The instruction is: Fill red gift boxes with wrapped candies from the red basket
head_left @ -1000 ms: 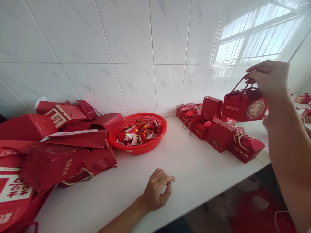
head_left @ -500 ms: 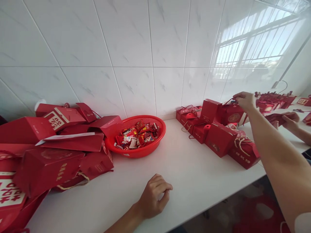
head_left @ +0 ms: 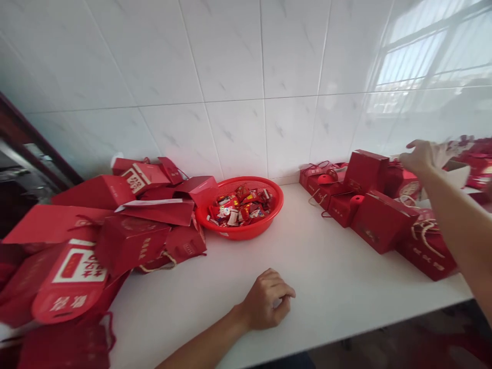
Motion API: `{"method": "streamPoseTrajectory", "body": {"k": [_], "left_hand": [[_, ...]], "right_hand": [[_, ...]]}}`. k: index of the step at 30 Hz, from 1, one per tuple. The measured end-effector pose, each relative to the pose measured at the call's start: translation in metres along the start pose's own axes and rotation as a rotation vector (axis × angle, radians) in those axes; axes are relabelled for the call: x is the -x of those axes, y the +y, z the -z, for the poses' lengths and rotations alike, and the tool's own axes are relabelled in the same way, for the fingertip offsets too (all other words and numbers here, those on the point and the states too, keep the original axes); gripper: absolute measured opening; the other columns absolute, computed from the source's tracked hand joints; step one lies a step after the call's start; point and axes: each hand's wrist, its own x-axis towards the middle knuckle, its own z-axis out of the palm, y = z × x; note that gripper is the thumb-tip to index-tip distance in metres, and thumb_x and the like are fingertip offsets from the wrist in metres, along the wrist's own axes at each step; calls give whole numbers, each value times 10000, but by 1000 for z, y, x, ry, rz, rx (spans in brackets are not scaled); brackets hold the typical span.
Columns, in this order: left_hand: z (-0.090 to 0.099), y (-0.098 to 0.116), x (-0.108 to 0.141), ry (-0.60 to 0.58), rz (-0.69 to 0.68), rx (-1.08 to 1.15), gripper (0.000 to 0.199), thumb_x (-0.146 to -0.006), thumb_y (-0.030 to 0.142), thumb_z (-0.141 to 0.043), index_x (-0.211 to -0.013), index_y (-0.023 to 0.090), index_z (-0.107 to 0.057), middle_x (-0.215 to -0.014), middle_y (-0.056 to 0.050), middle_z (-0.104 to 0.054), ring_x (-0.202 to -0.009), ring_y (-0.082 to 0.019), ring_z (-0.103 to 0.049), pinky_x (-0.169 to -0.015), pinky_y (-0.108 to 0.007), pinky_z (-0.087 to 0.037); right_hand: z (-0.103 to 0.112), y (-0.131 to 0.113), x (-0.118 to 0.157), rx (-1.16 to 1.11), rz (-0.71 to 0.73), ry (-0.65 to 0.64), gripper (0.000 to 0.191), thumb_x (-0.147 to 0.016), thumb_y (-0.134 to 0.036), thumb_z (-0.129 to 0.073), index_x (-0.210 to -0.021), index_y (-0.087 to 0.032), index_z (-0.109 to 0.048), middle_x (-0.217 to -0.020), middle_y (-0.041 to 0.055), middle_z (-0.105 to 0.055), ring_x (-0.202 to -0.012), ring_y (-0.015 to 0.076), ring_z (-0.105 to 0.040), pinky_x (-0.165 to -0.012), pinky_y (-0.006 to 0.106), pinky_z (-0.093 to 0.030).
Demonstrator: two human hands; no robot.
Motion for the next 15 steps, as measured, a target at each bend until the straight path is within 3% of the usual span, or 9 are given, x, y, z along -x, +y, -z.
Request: {"method": "streamPoseTrajectory", "body": {"k": [1, 3, 6, 9, 12, 15], "left_hand": [[-1, 0, 1, 2, 1, -1, 184, -796, 75, -493, -812, 188, -636, -629, -8, -678, -571, -138, -589, -649, -307, -482], [-2, -1, 2, -4, 7, -10, 189, -790, 77, -486, -806, 189, -638, -622, -5, -680, -561, -133, -590, -661, -306, -491], [-1, -1, 1, -18, -16, -50, 193, -796, 87, -477, -808, 190, -640, -611, -3, -673, -551, -130, -589, -676, -306, -503], [13, -1, -4, -3, -114, -142, 188, -811, 91, -485, -830, 181, -649, -610, -4, -663, -555, -130, -579, -677, -302, -503], [52, 4, -14, 37, -116, -283, 185, -840, 93, -491, -862, 176, -655, -637, -12, -667, -594, -139, -579, -694, -311, -506], [112, 16, -20, 170, -32, -483, 174, -877, 125, -501, -872, 196, -660, -685, -21, -694, -681, -166, -616, -729, -327, -519]], "right_hand": [[7, -17, 3, 19, -125, -18, 82, -689, -76, -724, -675, -140, -676, -930, 254, -705, -960, 296, -583, -802, 495, -353], [24, -56, 14, -114, -98, -31, 136, -793, -149, -672, -914, -123, -730, -1054, 230, -712, -1057, 289, -579, -895, 508, -359], [50, -114, 47, -430, 121, -32, 163, -817, -117, -628, -921, -185, -734, -1031, 158, -738, -984, 230, -631, -974, 436, -392], [66, -160, 99, -700, 351, -135, 116, -823, -170, -622, -870, -213, -719, -967, 97, -740, -949, 230, -650, -910, 399, -467], [68, -190, 158, -883, 601, -331, 108, -828, -213, -617, -879, -224, -711, -917, 64, -728, -836, 227, -661, -798, 381, -513], [57, -209, 213, -1033, 795, -557, 140, -885, -234, -567, -844, -237, -701, -863, 58, -733, -823, 228, -665, -796, 380, -520]]}}
